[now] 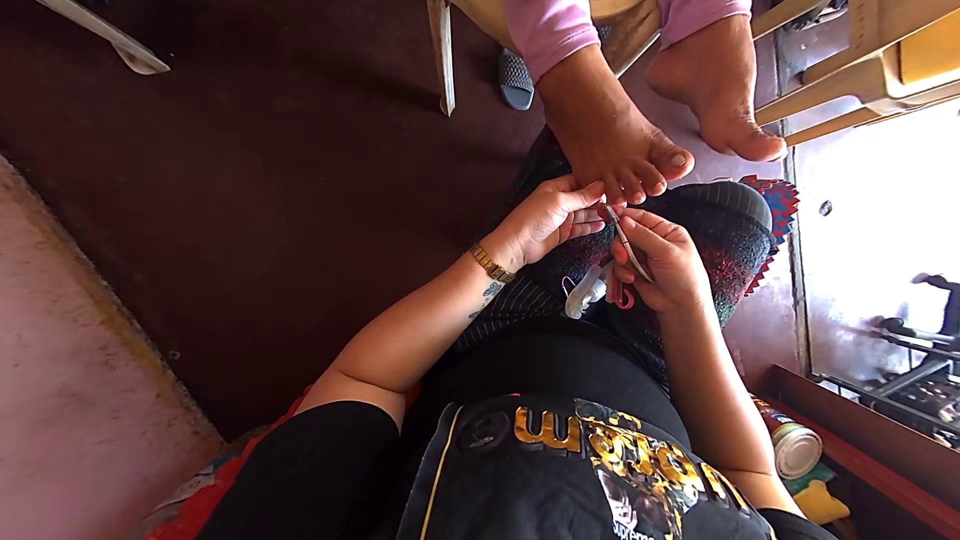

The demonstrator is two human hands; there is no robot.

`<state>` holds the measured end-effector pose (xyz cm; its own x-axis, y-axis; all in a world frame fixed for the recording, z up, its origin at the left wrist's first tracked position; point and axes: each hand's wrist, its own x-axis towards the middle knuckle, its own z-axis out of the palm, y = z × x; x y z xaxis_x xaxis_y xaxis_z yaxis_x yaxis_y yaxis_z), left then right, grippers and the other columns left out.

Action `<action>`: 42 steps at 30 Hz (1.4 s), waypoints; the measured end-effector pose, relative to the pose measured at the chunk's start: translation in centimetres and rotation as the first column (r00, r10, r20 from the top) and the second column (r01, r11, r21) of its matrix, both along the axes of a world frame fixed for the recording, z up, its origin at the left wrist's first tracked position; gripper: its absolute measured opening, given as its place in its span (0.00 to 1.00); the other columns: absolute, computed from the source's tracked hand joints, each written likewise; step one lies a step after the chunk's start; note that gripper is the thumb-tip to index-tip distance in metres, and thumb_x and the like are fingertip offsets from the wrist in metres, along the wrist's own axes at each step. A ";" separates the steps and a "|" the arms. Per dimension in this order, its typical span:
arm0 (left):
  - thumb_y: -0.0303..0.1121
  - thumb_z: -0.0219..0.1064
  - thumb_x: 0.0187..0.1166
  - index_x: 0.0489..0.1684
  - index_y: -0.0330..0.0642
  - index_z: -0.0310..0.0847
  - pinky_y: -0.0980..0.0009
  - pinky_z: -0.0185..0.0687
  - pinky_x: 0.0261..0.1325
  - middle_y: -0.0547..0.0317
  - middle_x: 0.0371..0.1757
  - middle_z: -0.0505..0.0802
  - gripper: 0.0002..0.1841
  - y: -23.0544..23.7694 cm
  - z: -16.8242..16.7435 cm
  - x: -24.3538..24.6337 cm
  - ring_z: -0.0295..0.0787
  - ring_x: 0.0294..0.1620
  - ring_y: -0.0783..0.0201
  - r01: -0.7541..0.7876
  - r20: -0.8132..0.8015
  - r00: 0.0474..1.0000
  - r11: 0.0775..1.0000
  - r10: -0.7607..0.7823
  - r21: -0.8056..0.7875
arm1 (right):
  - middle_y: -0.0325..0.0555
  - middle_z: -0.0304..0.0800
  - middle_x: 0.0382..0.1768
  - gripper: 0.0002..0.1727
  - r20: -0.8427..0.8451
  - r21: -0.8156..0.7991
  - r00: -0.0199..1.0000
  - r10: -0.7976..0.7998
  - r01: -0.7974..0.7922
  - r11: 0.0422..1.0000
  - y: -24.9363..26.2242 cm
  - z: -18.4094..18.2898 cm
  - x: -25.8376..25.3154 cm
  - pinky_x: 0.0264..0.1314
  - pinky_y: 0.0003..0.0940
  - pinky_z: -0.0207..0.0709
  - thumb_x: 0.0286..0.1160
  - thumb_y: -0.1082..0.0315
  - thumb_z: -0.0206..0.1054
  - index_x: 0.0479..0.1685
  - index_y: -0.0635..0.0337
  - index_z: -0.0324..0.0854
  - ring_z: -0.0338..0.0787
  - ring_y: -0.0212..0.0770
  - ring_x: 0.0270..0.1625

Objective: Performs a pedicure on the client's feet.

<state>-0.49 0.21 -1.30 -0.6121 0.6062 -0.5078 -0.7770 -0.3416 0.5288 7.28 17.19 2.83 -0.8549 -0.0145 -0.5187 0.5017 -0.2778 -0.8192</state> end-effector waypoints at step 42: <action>0.34 0.53 0.92 0.61 0.39 0.75 0.63 0.87 0.62 0.55 0.49 0.91 0.11 -0.1 0.0 0.0 0.92 0.52 0.62 0.027 -0.018 0.999 1.000 -0.027 -0.004 | 0.39 0.86 0.22 0.13 -0.227 0.484 0.840 0.492 -0.342 0.806 2.4 1.8 -0.5 0.12 0.20 0.74 0.87 0.71 0.59 0.61 0.60 0.86 0.78 0.26 0.13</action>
